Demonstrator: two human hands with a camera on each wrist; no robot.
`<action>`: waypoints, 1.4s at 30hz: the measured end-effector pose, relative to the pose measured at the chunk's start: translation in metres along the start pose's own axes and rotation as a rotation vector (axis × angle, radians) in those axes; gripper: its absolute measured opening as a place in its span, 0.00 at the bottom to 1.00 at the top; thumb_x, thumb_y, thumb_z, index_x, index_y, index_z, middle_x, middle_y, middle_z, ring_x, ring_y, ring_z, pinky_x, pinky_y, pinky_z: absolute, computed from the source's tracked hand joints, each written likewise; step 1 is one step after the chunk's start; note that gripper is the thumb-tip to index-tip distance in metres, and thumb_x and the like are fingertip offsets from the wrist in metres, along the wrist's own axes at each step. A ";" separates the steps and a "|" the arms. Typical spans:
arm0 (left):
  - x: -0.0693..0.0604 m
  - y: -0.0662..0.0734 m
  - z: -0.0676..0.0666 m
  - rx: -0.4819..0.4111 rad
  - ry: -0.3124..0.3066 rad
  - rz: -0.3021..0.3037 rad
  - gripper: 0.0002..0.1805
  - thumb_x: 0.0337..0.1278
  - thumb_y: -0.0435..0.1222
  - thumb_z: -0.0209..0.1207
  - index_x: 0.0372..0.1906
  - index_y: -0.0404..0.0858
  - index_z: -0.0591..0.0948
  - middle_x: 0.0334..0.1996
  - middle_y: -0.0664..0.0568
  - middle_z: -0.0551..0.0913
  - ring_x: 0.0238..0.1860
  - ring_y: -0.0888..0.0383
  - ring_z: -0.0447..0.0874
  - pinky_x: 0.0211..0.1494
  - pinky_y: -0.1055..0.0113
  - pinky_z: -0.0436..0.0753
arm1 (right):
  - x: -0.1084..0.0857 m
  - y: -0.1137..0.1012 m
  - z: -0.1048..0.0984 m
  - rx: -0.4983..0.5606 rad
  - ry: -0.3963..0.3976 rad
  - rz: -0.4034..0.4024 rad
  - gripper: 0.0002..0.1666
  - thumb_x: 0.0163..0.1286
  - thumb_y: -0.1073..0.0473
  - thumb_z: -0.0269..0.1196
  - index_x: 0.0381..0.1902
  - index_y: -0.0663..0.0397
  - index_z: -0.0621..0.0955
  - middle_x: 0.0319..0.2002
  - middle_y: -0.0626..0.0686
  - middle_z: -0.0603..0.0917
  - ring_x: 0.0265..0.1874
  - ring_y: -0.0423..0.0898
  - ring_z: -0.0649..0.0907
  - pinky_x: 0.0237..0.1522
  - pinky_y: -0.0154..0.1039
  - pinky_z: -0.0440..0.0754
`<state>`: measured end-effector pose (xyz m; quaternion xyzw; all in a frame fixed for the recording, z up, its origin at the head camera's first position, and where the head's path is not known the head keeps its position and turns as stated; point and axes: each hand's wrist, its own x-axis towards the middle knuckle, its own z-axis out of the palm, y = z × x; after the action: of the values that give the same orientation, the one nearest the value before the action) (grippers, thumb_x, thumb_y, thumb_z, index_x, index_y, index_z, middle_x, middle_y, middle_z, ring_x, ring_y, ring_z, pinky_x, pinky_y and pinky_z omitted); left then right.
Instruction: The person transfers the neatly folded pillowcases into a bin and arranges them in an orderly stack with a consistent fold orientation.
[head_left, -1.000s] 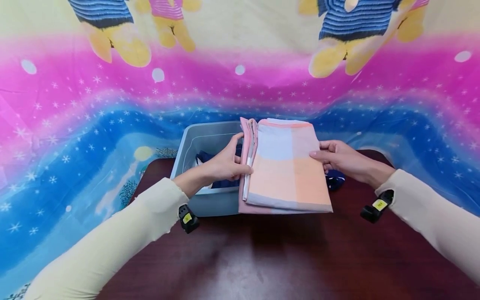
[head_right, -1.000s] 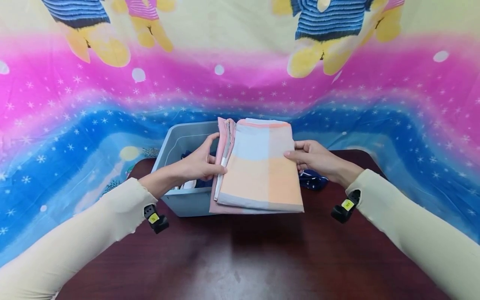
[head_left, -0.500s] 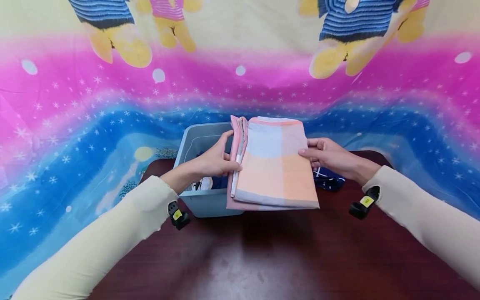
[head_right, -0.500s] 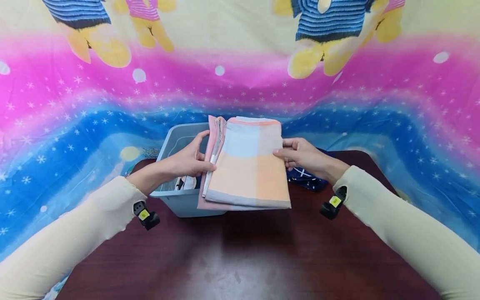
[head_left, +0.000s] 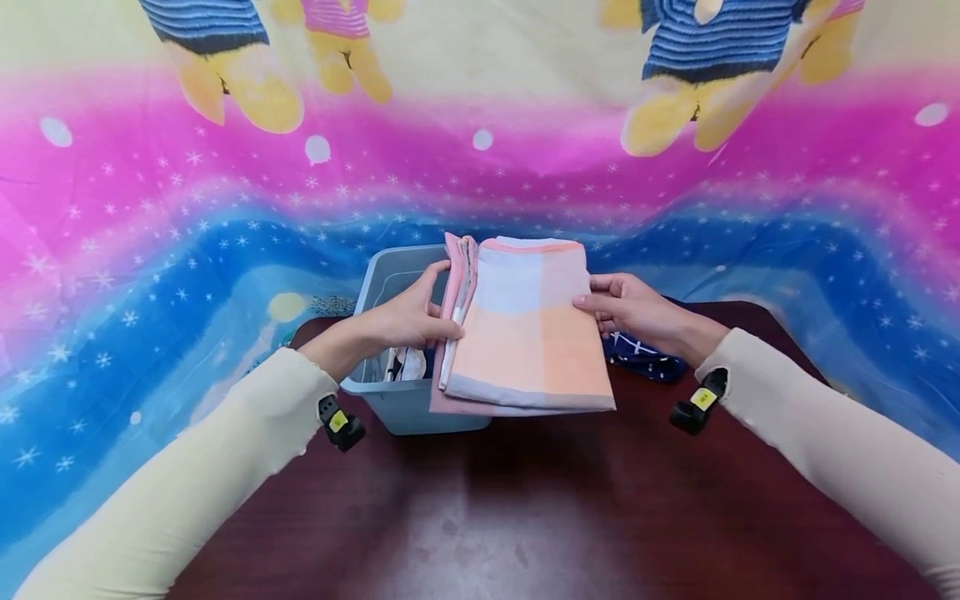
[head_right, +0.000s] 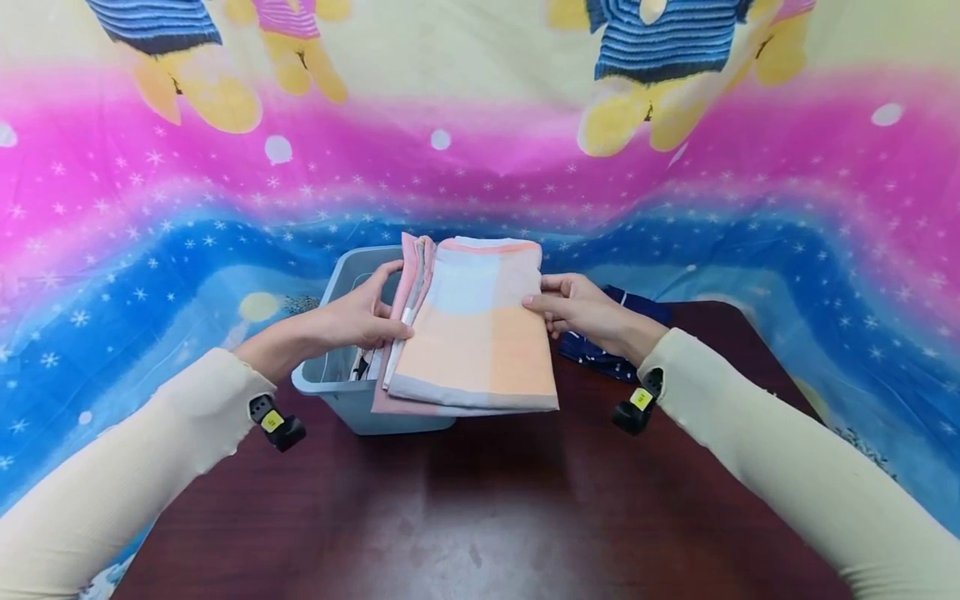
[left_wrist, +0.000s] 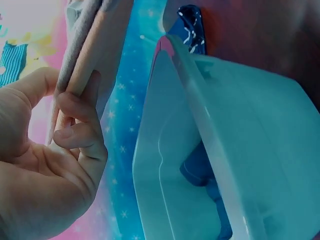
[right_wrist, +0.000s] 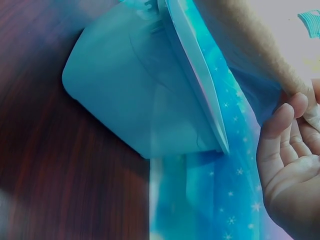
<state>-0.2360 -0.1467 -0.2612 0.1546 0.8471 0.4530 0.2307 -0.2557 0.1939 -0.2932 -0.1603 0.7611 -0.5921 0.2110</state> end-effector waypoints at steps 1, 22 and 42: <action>0.000 0.000 -0.002 0.003 -0.007 0.002 0.55 0.66 0.39 0.61 0.80 0.55 0.32 0.40 0.42 0.84 0.21 0.57 0.71 0.26 0.66 0.72 | 0.001 0.000 0.001 0.003 -0.003 -0.004 0.31 0.79 0.53 0.56 0.72 0.62 0.65 0.44 0.43 0.88 0.34 0.39 0.84 0.36 0.34 0.83; -0.004 -0.014 -0.036 0.054 0.015 -0.021 0.54 0.66 0.39 0.62 0.80 0.57 0.34 0.35 0.45 0.81 0.23 0.57 0.71 0.27 0.65 0.72 | 0.032 -0.008 0.026 -0.012 0.034 -0.015 0.30 0.78 0.53 0.58 0.73 0.54 0.68 0.40 0.45 0.86 0.27 0.39 0.77 0.32 0.33 0.78; -0.017 -0.027 -0.072 0.127 0.026 -0.088 0.55 0.68 0.42 0.60 0.80 0.54 0.30 0.43 0.43 0.81 0.27 0.55 0.75 0.38 0.59 0.77 | 0.063 -0.018 0.057 0.037 0.057 -0.036 0.31 0.77 0.55 0.58 0.74 0.56 0.68 0.34 0.46 0.81 0.28 0.39 0.74 0.33 0.32 0.76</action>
<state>-0.2617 -0.2199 -0.2450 0.1255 0.8831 0.3899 0.2289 -0.2805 0.1105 -0.2958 -0.1529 0.7528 -0.6141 0.1815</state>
